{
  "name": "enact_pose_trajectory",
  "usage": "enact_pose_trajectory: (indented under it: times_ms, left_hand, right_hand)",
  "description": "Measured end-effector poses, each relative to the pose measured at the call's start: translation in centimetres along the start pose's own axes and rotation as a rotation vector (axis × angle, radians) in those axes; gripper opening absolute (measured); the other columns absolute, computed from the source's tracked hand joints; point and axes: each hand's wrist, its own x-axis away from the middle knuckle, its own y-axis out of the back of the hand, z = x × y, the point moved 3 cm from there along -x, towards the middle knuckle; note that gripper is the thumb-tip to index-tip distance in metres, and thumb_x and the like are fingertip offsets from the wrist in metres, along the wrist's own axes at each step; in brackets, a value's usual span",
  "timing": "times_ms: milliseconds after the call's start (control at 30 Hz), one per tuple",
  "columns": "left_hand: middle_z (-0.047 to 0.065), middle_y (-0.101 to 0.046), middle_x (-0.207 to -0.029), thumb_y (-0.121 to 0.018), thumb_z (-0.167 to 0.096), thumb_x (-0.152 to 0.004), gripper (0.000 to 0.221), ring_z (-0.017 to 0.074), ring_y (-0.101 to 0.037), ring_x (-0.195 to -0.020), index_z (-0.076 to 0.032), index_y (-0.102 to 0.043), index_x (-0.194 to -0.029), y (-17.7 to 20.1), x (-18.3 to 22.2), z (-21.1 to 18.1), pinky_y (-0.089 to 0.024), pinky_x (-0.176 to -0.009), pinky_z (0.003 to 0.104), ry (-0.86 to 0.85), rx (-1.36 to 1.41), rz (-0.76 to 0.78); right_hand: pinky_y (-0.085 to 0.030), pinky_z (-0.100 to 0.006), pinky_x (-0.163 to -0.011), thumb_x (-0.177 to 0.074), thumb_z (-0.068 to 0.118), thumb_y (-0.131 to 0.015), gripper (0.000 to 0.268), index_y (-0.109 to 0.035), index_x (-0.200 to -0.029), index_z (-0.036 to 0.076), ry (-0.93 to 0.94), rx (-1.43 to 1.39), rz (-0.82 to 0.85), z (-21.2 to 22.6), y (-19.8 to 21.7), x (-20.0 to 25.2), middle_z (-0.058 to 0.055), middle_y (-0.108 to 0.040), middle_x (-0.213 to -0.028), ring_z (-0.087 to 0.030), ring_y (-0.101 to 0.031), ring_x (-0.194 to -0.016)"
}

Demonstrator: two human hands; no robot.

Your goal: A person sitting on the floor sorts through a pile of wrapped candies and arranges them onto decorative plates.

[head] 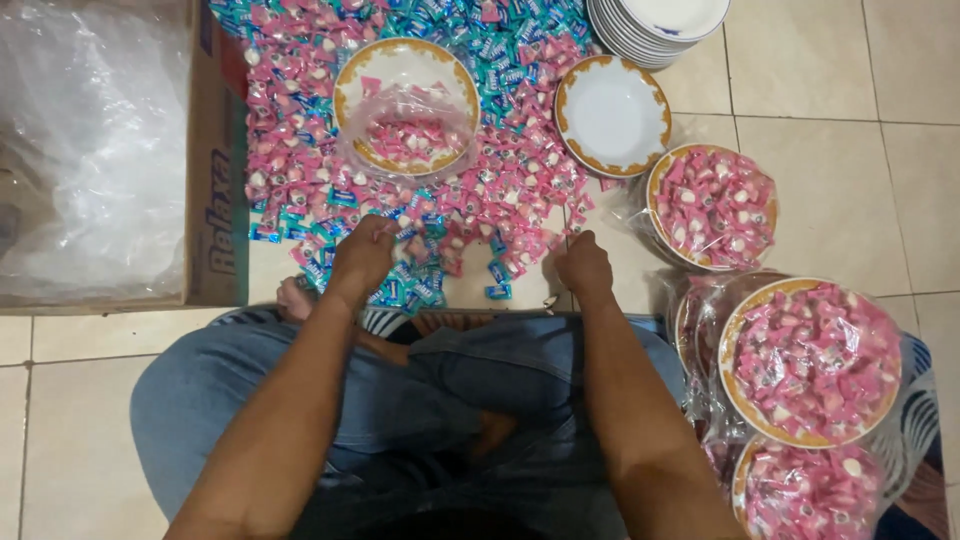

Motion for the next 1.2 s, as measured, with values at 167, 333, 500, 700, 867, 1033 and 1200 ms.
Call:
enact_pose_trajectory:
  times_ms: [167, 333, 500, 700, 867, 1033, 1200]
  left_hand:
    - [0.000, -0.056, -0.083, -0.046, -0.029, -0.102, 0.022, 0.0096, -0.060, -0.064, -0.017, -0.058, -0.117, 0.6, -0.3, -2.3, -0.056, -0.052, 0.020, 0.202, 0.725, 0.010]
    - [0.002, -0.053, -0.070, -0.049, -0.034, -0.102, 0.024, 0.0131, -0.058, -0.054, -0.011, -0.054, -0.103, 1.7, -2.2, -6.3, -0.056, -0.044, 0.027, 0.185, 0.966, -0.073]
    - [0.028, -0.034, -0.156, -0.067, -0.057, -0.092, 0.099, 0.0414, -0.056, -0.133, -0.002, -0.019, -0.160, 3.7, -2.4, -11.3, -0.049, -0.110, 0.048, 0.151, 1.018, -0.069]
    - [0.015, -0.054, -0.150, -0.037, -0.058, -0.103, 0.065, 0.0368, -0.043, -0.144, -0.011, -0.058, -0.142, 7.6, 1.5, -14.5, -0.027, -0.122, 0.047, -0.103, 0.186, 0.024]
    - [0.021, -0.072, -0.113, -0.044, -0.043, -0.101, 0.047, 0.0448, -0.064, -0.115, -0.010, -0.073, -0.119, 9.0, -5.9, -2.5, -0.051, -0.099, 0.055, -0.042, -0.209, -0.133]
    - [0.035, -0.064, -0.124, -0.049, -0.036, -0.102, 0.047, 0.0533, -0.062, -0.116, 0.001, -0.059, -0.129, 9.3, -4.9, 3.3, -0.052, -0.095, 0.061, 0.118, -0.338, -0.258]
    - [0.032, -0.063, -0.119, -0.057, -0.038, -0.104, 0.049, 0.0543, -0.061, -0.118, 0.005, -0.063, -0.126, 5.5, -7.4, 3.6, -0.051, -0.096, 0.063, -0.033, -0.514, -0.205]
  right_hand:
    - [-0.046, -0.031, -0.057, -0.097, 0.027, -0.053, 0.020, -0.062, -0.106, 0.011, 0.000, -0.644, 0.101, 4.0, 1.5, 2.8, -0.010, -0.061, -0.088, -0.025, -0.064, -0.076]
    - [-0.032, -0.016, -0.042, -0.094, 0.024, -0.055, 0.018, -0.054, -0.082, 0.010, -0.198, -1.362, 0.316, 15.5, 3.6, 7.7, 0.002, -0.047, -0.066, -0.010, -0.057, -0.054]
    - [-0.060, -0.038, -0.081, -0.099, 0.055, -0.047, 0.049, -0.052, -0.108, 0.007, -0.267, -1.650, 0.475, 24.6, 3.7, 8.4, -0.009, -0.042, -0.093, -0.025, -0.057, -0.086]
    - [-0.045, -0.073, -0.099, -0.101, 0.059, -0.040, 0.080, -0.031, -0.158, 0.005, 0.034, -1.311, 0.450, 23.5, 5.2, 6.5, -0.036, -0.023, -0.159, -0.058, -0.028, -0.147]
    - [-0.066, -0.035, -0.067, -0.097, 0.030, -0.056, 0.032, -0.067, -0.120, 0.010, 0.032, -1.035, 0.082, 11.5, 4.6, 1.4, -0.007, -0.071, -0.102, -0.019, -0.074, -0.089]
    - [-0.067, -0.034, -0.063, -0.096, 0.024, -0.063, 0.020, -0.073, -0.103, 0.007, 0.075, -0.761, -0.176, 0.5, 2.3, -2.3, -0.013, -0.071, -0.083, -0.024, -0.074, -0.076]
    - [-0.061, -0.046, -0.089, -0.089, 0.042, -0.066, 0.025, -0.072, -0.102, 0.021, 0.197, -0.105, -0.148, -2.1, -4.8, -4.2, -0.007, -0.077, -0.093, -0.033, -0.074, -0.098]
